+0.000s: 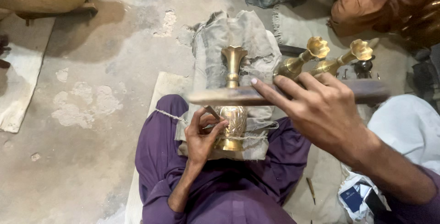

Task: The person sits cross-legged on the floor with a brass vase held against a cloth cushion on their lap. They hold a chisel against the vase surface and repeatedly strike it with a wooden mallet, repositioning the chisel to work the engraved pattern around the vase body.

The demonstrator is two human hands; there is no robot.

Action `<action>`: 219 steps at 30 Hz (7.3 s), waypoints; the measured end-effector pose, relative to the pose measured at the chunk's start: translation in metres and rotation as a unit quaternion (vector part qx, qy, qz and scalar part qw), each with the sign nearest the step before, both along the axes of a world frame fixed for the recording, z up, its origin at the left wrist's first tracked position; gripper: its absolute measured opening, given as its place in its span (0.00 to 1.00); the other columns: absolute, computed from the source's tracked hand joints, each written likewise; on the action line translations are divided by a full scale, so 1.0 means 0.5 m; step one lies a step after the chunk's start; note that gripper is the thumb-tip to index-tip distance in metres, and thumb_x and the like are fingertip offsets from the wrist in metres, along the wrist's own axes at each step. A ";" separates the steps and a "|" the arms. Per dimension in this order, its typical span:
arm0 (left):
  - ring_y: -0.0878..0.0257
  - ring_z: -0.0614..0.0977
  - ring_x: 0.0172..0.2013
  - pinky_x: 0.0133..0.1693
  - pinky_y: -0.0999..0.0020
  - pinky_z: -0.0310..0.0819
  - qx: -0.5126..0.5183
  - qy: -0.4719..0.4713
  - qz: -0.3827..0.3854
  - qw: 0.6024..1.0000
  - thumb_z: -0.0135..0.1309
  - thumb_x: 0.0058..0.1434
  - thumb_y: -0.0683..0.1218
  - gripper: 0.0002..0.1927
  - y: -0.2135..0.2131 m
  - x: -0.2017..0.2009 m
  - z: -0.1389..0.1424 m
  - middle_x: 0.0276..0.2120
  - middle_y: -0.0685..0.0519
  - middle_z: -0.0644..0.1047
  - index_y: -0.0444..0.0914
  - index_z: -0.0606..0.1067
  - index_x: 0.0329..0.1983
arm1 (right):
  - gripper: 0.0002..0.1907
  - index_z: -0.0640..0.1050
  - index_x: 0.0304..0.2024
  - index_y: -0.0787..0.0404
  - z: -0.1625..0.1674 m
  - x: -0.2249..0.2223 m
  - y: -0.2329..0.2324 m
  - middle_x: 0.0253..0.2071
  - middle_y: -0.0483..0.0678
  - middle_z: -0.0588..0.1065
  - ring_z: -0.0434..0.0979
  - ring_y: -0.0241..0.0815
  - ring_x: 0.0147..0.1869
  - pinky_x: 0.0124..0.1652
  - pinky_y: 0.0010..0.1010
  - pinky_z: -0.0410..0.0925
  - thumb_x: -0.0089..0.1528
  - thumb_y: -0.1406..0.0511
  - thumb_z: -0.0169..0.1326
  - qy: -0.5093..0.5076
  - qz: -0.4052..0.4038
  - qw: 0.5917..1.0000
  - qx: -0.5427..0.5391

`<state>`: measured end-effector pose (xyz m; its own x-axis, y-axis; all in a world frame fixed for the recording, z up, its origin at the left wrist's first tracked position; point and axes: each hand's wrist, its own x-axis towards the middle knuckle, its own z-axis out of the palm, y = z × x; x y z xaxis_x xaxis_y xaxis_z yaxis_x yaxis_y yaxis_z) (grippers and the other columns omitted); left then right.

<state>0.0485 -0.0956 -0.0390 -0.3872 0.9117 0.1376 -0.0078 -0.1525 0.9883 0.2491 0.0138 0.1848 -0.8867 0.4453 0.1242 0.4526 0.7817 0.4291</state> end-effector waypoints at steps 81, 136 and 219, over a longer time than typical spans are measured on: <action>0.57 0.87 0.45 0.46 0.60 0.83 0.061 0.298 -0.284 0.909 0.61 0.61 0.46 0.25 0.072 -0.079 0.098 0.48 0.50 0.84 0.45 0.75 0.63 | 0.35 0.67 0.69 0.44 -0.201 0.202 -0.071 0.51 0.46 0.77 0.79 0.40 0.48 0.45 0.33 0.75 0.59 0.68 0.58 0.383 -0.139 0.890 -0.204; 0.58 0.88 0.46 0.46 0.65 0.88 0.048 0.155 -0.241 0.957 0.59 0.63 0.39 0.25 0.066 -0.098 0.044 0.47 0.46 0.85 0.39 0.73 0.64 | 0.40 0.68 0.70 0.36 -0.110 0.146 -0.055 0.40 0.43 0.78 0.80 0.42 0.38 0.37 0.38 0.75 0.56 0.64 0.62 0.110 -0.195 0.964 -0.146; 0.58 0.77 0.18 0.23 0.60 0.71 0.035 0.356 -0.045 0.933 0.68 0.50 0.42 0.20 -0.129 -0.011 0.009 0.20 0.51 0.76 0.39 0.83 0.48 | 0.20 0.78 0.46 0.64 -0.407 0.016 -0.203 0.33 0.52 0.81 0.86 0.40 0.36 0.36 0.32 0.75 0.50 0.72 0.65 0.489 -0.231 0.708 -0.454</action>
